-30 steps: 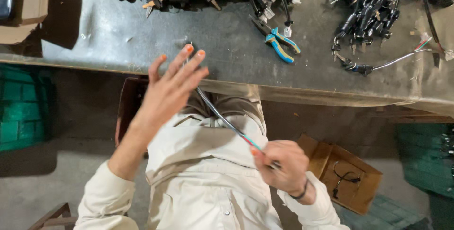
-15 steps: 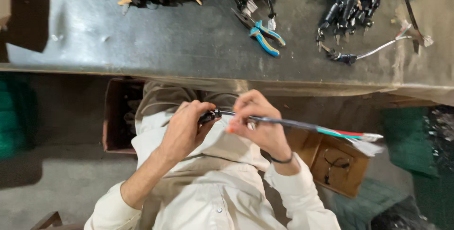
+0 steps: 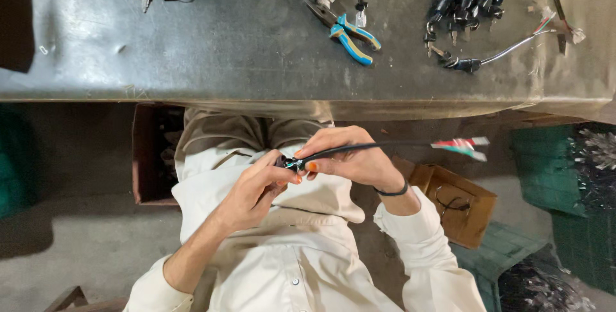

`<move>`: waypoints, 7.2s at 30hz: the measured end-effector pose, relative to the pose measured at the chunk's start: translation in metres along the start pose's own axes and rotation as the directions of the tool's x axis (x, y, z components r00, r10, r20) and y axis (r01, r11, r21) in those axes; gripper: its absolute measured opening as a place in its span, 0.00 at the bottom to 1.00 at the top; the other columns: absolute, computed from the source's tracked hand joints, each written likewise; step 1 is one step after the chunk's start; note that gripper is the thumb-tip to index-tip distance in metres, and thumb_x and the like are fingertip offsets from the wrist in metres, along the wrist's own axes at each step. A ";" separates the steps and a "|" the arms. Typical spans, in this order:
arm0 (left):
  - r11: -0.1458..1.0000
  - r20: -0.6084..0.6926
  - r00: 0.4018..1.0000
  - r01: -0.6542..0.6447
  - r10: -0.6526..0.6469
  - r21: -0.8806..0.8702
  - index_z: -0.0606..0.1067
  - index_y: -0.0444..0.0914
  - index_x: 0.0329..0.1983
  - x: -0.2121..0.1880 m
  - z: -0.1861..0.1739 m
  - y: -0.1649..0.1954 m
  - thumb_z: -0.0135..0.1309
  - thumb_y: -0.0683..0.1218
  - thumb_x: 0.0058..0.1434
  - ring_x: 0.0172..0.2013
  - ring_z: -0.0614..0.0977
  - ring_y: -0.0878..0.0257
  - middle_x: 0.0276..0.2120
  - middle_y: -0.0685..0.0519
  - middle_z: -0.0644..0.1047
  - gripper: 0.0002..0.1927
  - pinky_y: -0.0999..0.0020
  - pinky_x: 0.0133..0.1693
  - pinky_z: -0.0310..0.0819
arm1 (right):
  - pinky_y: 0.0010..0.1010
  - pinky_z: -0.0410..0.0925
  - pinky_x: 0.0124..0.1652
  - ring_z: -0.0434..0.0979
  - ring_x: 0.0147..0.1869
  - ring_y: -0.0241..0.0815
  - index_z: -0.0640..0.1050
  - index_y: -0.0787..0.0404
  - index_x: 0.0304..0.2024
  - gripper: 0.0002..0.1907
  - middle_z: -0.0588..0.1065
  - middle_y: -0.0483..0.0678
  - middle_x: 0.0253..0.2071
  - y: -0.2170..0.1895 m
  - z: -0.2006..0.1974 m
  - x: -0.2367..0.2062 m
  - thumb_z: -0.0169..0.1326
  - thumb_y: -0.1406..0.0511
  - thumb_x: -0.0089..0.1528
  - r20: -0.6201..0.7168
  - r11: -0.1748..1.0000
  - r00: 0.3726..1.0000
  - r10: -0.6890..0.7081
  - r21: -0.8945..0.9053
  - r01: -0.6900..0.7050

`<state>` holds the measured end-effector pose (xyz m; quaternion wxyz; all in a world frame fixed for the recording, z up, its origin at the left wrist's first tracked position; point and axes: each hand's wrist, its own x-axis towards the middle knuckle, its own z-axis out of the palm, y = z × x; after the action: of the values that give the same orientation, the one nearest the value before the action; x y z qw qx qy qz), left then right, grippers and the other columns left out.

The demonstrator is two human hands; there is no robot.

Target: The person sits at a workbench and assembles wire harnesses. They pick up a cable, use pliers to strip and trim the wire ends, twist the exposed conductors, fit the wires into a connector housing, and place the finished harness on the table with a pile of completed harnesses.

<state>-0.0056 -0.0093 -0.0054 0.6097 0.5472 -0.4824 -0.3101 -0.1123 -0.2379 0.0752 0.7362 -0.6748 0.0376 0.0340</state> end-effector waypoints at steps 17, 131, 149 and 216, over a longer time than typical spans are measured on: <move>0.907 0.113 0.921 0.388 -0.374 -0.163 0.64 0.37 0.48 -0.011 -0.011 -0.006 0.57 0.43 0.67 0.33 0.70 0.68 0.34 0.54 0.74 0.14 0.72 0.33 0.66 | 0.33 0.76 0.49 0.83 0.55 0.50 0.80 0.63 0.54 0.19 0.79 0.51 0.53 -0.032 0.010 -0.008 0.61 0.71 0.59 0.377 0.641 0.909 -0.180 -0.656 0.399; 0.682 -0.507 0.857 0.319 0.089 0.658 0.73 0.37 0.53 -0.017 0.005 -0.002 0.62 0.47 0.65 0.30 0.78 0.58 0.31 0.54 0.77 0.17 0.57 0.43 0.54 | 0.46 0.69 0.38 0.77 0.42 0.59 0.72 0.65 0.52 0.15 0.76 0.55 0.38 0.042 0.062 -0.003 0.54 0.67 0.64 -0.117 0.631 0.993 -0.010 -0.772 -0.084; 0.389 -0.596 0.777 0.495 0.204 0.777 0.76 0.41 0.32 0.274 -0.078 0.052 0.52 0.62 0.68 0.25 0.83 0.48 0.23 0.47 0.81 0.21 0.52 0.26 0.73 | 0.63 0.41 0.69 0.56 0.78 0.55 0.69 0.59 0.69 0.33 0.64 0.56 0.72 -0.036 0.002 0.085 0.51 0.47 0.68 -0.303 -0.039 0.767 -0.565 -0.919 -0.391; 0.267 0.039 0.985 -0.084 0.170 0.960 0.73 0.41 0.67 0.069 -0.085 0.013 0.56 0.38 0.60 0.67 0.71 0.65 0.61 0.58 0.73 0.29 0.61 0.64 0.57 | 0.33 0.64 0.29 0.73 0.27 0.46 0.74 0.63 0.27 0.11 0.72 0.49 0.26 -0.037 0.034 -0.072 0.63 0.69 0.60 -0.399 0.430 0.667 -0.629 -0.893 -0.129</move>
<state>0.0949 -0.0374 0.0300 0.1985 0.7736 -0.5915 0.1109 -0.1803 -0.2068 0.1223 0.2075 -0.9048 0.1750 -0.3281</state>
